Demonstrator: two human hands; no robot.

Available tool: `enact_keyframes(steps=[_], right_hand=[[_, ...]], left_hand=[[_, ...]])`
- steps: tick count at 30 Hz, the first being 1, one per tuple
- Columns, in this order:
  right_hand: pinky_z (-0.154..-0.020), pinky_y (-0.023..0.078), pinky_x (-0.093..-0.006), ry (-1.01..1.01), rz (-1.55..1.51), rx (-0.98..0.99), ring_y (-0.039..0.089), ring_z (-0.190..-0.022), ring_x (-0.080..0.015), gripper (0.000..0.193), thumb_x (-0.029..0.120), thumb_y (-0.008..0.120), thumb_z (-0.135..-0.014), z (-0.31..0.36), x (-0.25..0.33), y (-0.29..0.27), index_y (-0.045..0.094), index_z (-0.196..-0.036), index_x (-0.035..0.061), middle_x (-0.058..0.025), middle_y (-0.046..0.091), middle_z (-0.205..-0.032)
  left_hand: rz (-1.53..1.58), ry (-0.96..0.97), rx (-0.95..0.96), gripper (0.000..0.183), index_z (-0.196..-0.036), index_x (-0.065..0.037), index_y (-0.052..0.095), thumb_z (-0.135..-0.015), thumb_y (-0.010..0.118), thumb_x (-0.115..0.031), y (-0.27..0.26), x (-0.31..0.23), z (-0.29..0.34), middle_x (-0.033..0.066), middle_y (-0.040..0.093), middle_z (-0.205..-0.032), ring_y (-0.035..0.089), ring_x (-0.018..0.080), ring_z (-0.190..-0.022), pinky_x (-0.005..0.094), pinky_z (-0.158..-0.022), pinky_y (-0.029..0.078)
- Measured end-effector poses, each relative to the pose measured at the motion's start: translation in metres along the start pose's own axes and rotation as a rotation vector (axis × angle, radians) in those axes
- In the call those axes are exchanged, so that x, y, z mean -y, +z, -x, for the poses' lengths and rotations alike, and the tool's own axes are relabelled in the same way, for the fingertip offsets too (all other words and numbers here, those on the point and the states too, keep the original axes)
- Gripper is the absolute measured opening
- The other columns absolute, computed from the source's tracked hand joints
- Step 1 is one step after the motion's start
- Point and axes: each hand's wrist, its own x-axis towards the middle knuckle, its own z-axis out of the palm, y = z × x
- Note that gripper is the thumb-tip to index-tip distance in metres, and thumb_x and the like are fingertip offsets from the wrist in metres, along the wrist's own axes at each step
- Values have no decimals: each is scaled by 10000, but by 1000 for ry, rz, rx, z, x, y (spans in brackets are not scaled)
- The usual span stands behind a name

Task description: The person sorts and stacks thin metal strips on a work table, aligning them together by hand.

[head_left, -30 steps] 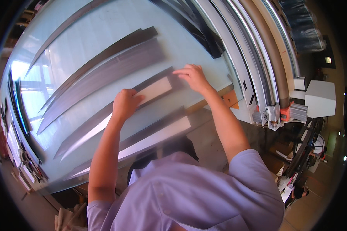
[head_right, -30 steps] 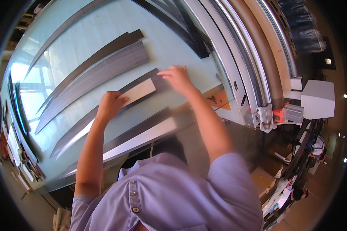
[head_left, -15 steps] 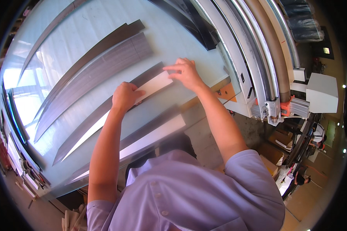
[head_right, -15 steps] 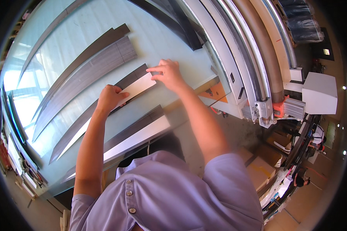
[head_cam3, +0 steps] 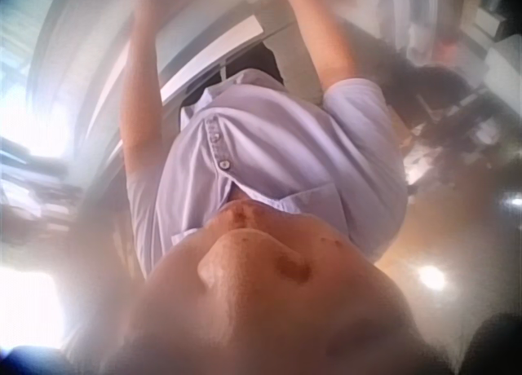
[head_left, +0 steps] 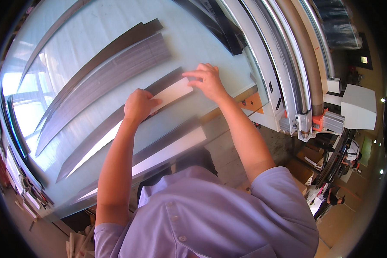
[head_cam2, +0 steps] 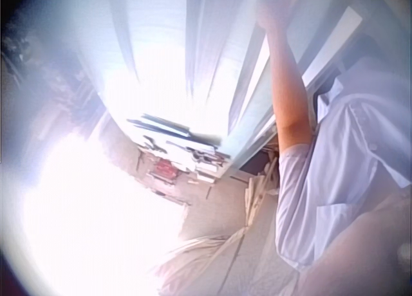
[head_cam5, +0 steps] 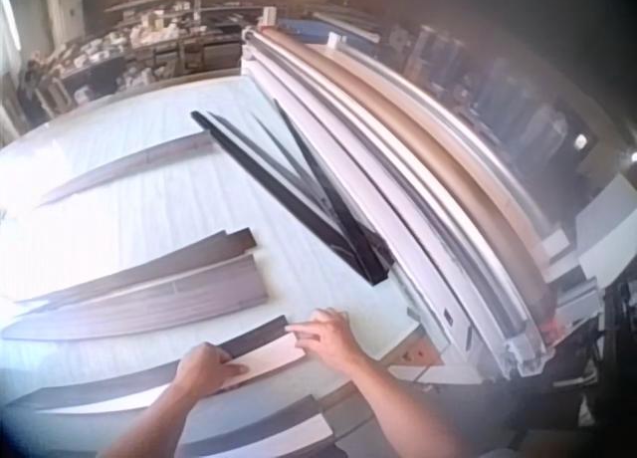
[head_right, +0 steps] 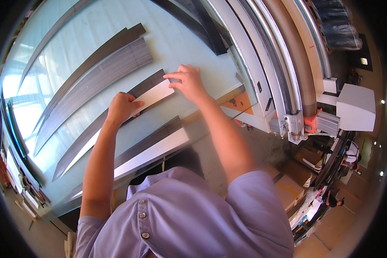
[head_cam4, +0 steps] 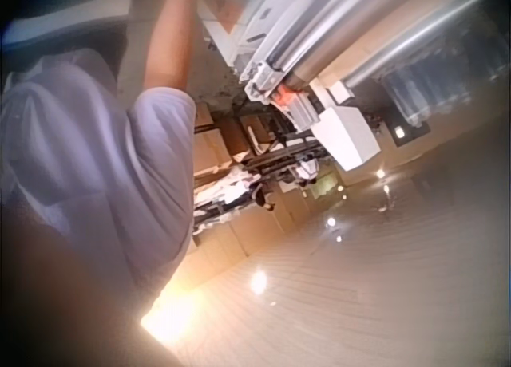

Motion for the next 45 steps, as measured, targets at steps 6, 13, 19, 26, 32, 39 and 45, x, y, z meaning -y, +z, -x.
enact_keyframes(steps=[6,13,19,26,32,39,45], right_hand=[[-834,337,-367,-37,49,-39,525,-841,-186,288,228,831,-744,1,2,4,803,-1029,250,20,527,-785],[-842,365,-351,-59,43,-58,531,-825,-182,318,160,821,-736,1,2,3,800,-1047,221,13,540,-784],[-828,367,-354,-62,83,-51,533,-827,-184,333,184,829,-726,1,0,5,802,-1052,243,15,541,-784],[-837,348,-367,-34,43,-56,526,-838,-190,326,214,824,-724,2,-1,6,806,-1045,267,18,539,-786],[-825,348,-357,-26,54,-59,530,-818,-185,351,180,832,-702,2,4,6,807,-1044,255,15,518,-766],[-779,361,-340,3,40,-29,516,-781,-180,391,135,836,-688,0,7,6,804,-1068,220,0,478,-737],[-758,400,-331,59,3,-5,499,-744,-161,392,83,830,-697,0,16,4,800,-1072,193,-4,469,-731]], left_hand=[[-214,123,-233,318,-722,-24,701,-825,788,-312,4,2,20,118,639,-584,630,209,-549,354,-592,482],[-111,-31,-163,350,-827,-55,728,-829,786,-400,-23,57,39,107,671,-668,674,298,-672,400,-631,511],[-10,-73,-169,362,-819,-45,721,-837,786,-400,-20,63,34,95,681,-669,667,288,-658,392,-629,512],[-257,-109,-280,411,-823,-42,714,-785,823,-436,-34,88,65,137,678,-688,659,331,-693,432,-666,509],[-165,-302,-342,439,-691,-28,692,-767,835,-436,-83,212,120,122,650,-621,631,278,-596,411,-612,482],[-114,-295,-502,378,-672,-26,686,-791,831,-355,-98,267,151,110,635,-601,616,268,-590,403,-602,473],[-94,-316,-513,411,-661,-30,687,-761,851,-394,-98,260,149,95,631,-590,610,282,-608,398,-625,476]])
